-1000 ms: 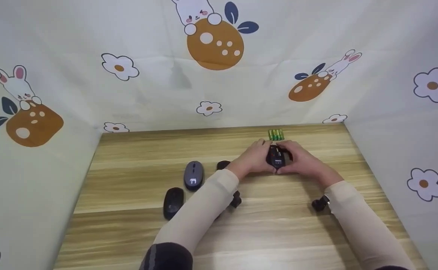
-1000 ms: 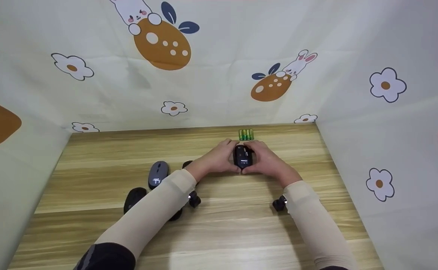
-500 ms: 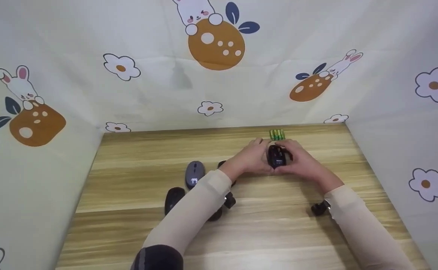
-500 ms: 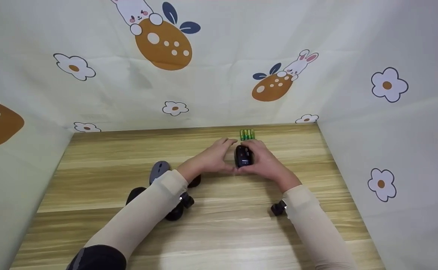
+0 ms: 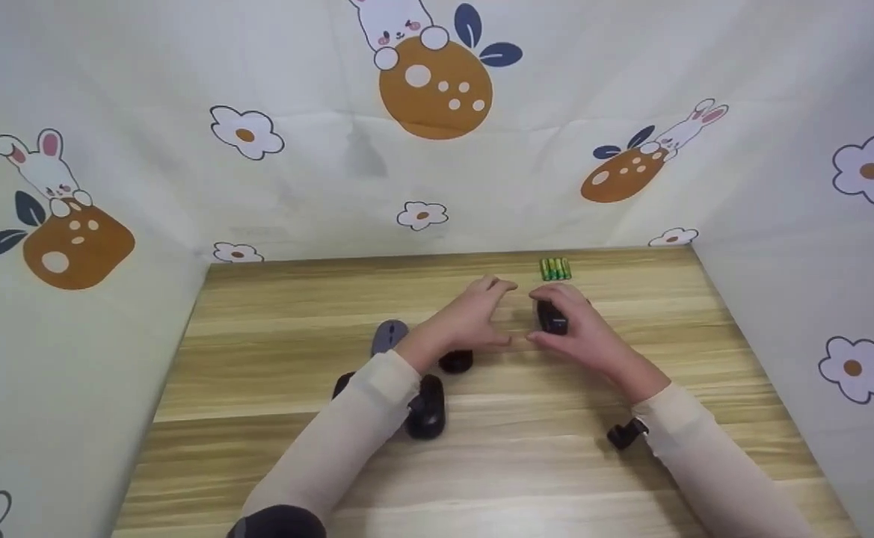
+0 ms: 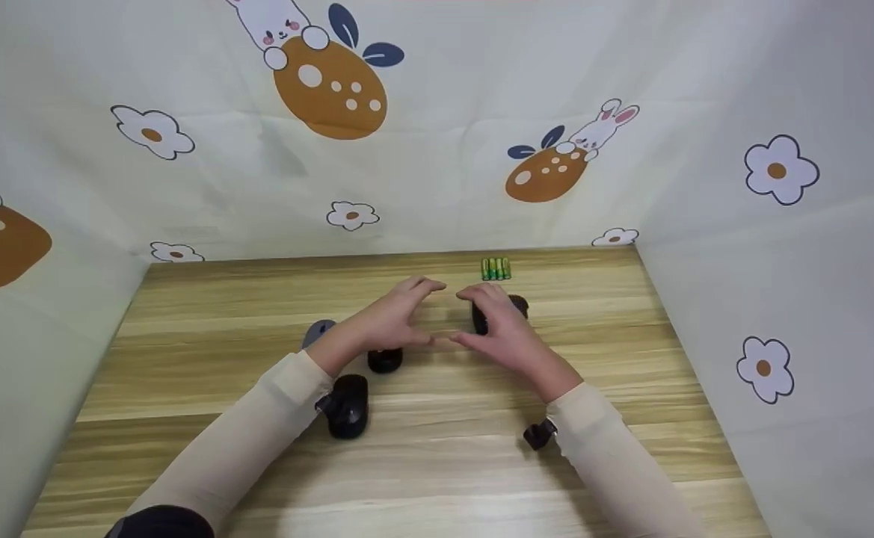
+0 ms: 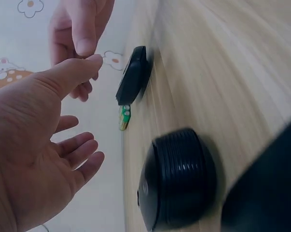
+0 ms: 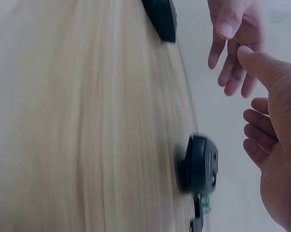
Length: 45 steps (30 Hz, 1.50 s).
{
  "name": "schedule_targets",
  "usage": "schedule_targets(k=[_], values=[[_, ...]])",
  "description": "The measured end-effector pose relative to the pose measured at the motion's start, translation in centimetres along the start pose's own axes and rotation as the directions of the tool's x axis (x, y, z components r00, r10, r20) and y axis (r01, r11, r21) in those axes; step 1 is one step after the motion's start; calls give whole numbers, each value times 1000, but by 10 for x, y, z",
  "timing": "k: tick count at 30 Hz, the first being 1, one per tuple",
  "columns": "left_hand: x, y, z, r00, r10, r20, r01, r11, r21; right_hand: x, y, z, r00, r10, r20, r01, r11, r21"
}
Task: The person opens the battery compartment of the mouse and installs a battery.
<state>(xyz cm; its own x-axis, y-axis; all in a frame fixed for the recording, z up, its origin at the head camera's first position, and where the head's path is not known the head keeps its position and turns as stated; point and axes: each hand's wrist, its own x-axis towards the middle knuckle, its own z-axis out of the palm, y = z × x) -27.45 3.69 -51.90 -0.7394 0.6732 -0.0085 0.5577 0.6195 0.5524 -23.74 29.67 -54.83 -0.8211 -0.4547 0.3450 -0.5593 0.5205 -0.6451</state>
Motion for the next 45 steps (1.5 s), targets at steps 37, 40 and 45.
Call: schedule_targets(k=[37, 40, 45], values=[[-91, -58, -5, 995, -96, 15, 96, 995, 6, 21, -48, 90, 961, 146, 236, -161, 986, 42], [-91, -61, -2, 994, -105, 21, 104, 994, 25, 22, -47, 92, 950, 171, 261, -184, 983, 27], [-90, -61, 2, 995, -97, 25, 96, 995, 38, 26, -45, 94, 939, 167, 300, -175, 985, 0]])
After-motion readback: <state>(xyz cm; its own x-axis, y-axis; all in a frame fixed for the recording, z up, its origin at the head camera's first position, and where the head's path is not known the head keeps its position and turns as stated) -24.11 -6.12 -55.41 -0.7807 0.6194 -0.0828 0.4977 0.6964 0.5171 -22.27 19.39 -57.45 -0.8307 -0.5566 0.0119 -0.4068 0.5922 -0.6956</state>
